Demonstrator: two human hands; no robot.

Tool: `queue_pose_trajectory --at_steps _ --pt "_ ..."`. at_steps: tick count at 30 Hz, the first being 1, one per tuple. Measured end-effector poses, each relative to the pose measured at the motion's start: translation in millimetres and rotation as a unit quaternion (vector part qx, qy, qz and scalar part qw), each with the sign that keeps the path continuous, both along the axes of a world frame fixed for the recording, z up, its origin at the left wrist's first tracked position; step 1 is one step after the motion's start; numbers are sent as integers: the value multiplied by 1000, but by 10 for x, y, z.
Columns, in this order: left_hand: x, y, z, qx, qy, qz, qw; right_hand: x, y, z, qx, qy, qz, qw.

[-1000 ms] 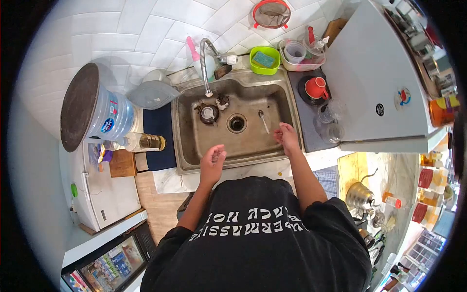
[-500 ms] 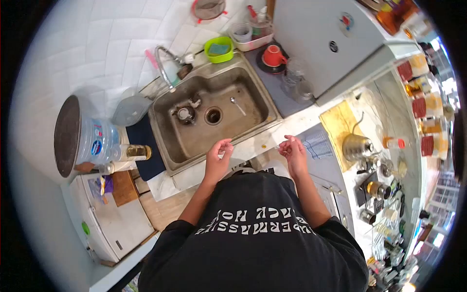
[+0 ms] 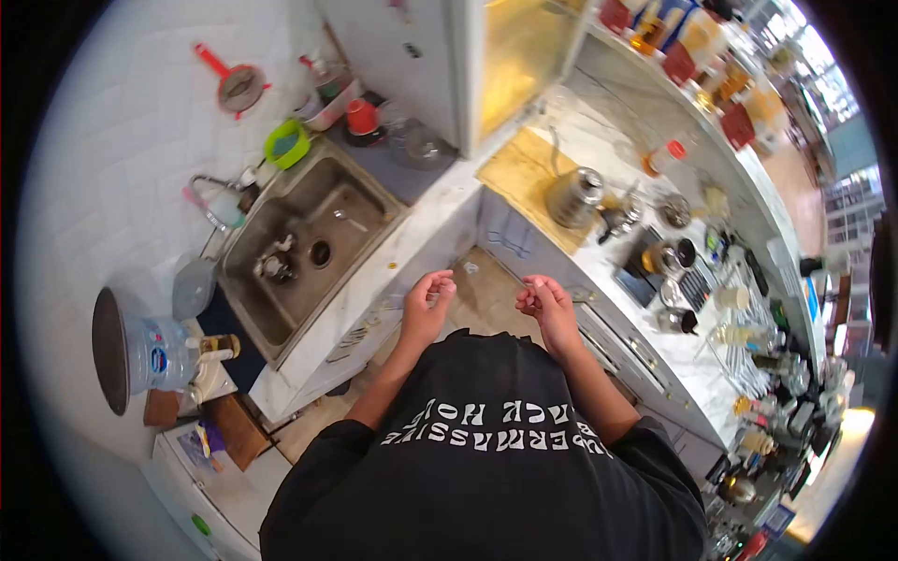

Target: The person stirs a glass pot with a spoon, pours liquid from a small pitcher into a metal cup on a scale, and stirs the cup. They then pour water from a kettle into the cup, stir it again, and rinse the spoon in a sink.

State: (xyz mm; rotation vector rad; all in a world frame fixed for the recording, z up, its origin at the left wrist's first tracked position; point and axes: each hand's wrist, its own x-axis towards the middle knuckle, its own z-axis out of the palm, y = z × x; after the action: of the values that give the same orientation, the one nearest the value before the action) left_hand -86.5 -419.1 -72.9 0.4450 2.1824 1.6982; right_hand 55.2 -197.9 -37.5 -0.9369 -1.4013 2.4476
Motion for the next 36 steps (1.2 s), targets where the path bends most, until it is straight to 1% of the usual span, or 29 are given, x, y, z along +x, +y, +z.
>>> queue_pose_trajectory --at_steps 3,6,8,10,12,14,20,23,26,28,29,32,34,36 --pt "377 508 16 10 -8 -79 997 490 248 34 14 1 -27 1000" --pt "683 914 97 9 -28 -152 988 953 478 6 -1 22 -71 997" --pt "843 1164 43 23 -19 -183 983 1233 604 9 8 24 -90 996" --pt "995 1352 24 34 -16 -217 976 1478 705 29 15 26 -125 992" --pt "1107 1539 63 19 -15 -249 968 1695 790 55 24 28 -157 987" --pt "1162 1701 101 12 -11 -284 959 1865 838 71 20 45 -216 975" --pt "1230 2205 157 -2 9 -388 922 2135 942 -27 1 51 -331 942" --pt "1213 2451 222 -30 4 -447 894 2186 952 29 13 28 -371 928" --pt "1209 2789 291 -16 6 -480 877 2236 1057 164 47 18 -404 913" --pt "1228 2987 314 16 45 -530 847 2291 1123 210 57 5 -424 904" --pt "1242 3081 306 15 43 -539 841 2315 1164 223 56 3 -434 899" --pt "1320 3304 353 17 27 -579 815 2402 1325 260 79 -11 -473 877" --pt "1369 3369 431 -8 21 -600 799 2469 1408 284 106 -33 -527 842" --pt "1390 3435 447 -14 39 -615 787 2539 1501 315 108 -53 -542 832"
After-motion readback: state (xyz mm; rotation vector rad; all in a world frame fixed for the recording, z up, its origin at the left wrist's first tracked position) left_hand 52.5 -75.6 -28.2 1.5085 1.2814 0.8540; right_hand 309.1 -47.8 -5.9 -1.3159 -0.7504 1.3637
